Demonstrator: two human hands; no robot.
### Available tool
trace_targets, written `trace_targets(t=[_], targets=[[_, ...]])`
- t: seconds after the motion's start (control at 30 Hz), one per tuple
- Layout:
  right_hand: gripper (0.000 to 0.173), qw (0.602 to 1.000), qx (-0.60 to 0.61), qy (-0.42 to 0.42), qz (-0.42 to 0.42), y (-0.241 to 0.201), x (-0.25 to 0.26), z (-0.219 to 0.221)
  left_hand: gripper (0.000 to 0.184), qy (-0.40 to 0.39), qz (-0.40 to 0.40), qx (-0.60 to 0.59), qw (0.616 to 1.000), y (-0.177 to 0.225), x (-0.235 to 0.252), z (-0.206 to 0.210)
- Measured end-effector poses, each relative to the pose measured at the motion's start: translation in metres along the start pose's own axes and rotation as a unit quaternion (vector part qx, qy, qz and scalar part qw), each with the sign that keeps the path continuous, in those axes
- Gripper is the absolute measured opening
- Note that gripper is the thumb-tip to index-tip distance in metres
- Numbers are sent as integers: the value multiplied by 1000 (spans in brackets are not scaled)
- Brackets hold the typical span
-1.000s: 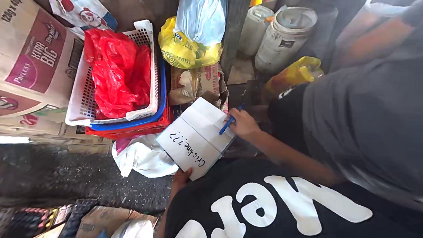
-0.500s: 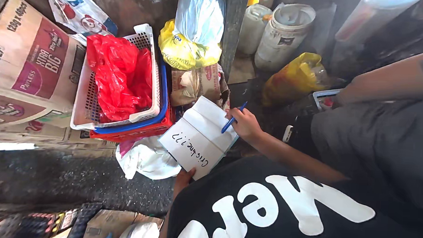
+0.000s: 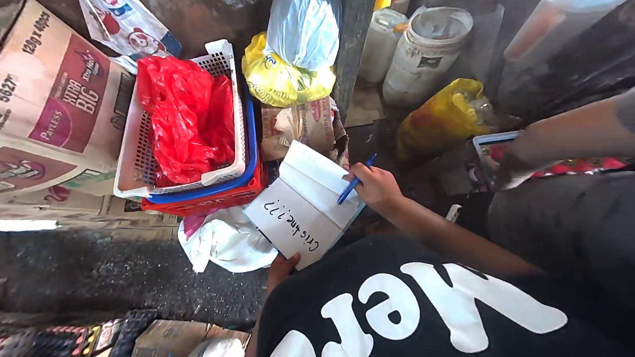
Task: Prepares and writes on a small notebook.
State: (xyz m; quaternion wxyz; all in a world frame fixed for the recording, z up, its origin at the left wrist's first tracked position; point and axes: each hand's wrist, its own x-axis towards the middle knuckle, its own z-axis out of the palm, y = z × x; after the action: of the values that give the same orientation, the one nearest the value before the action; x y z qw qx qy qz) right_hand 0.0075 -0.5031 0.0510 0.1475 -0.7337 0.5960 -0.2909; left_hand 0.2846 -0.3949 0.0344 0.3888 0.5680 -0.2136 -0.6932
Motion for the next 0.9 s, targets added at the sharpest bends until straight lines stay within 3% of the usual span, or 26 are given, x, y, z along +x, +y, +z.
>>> trace_targets(t=[0.07, 0.13, 0.27, 0.33, 0.4, 0.5, 0.6, 0.67, 0.77, 0.9], targets=[[16, 985, -38, 103, -131, 8, -4, 12, 20, -2, -5, 7, 1000, 1, 1, 0], [20, 961, -58, 157, -219, 10, -4, 20, 21, -16, 2, 0, 1000, -2, 3, -3], [19, 952, -51, 172, -247, 7, -3, 23, 22, -51, 18, -22, 998, -11, 8, -11], [17, 967, -2, 128, -218, 3, -2, 22, 23, -51, 21, -23, 998, -12, 8, -11], [19, 984, 108, 9, -140, -6, -2, 15, 22, -46, 21, -21, 998, -12, 7, -10], [41, 936, 303, -181, 6, -15, 6, 5, 21, -44, 28, -22, 998, -15, 8, -12], [28, 900, 386, -165, 120, -11, 15, 13, 21, -39, 26, -15, 999, -14, 7, -11], [23, 917, 329, -146, 169, -7, 20, 18, 20, -22, 13, 5, 1000, -12, 6, -9], [38, 939, 196, -204, 196, -12, 27, 13, 20, -12, 11, 2, 1000, -13, 7, -9], [55, 926, 123, -291, 207, -28, 34, 10, 19, 0, 4, -8, 1000, -12, 4, -5]])
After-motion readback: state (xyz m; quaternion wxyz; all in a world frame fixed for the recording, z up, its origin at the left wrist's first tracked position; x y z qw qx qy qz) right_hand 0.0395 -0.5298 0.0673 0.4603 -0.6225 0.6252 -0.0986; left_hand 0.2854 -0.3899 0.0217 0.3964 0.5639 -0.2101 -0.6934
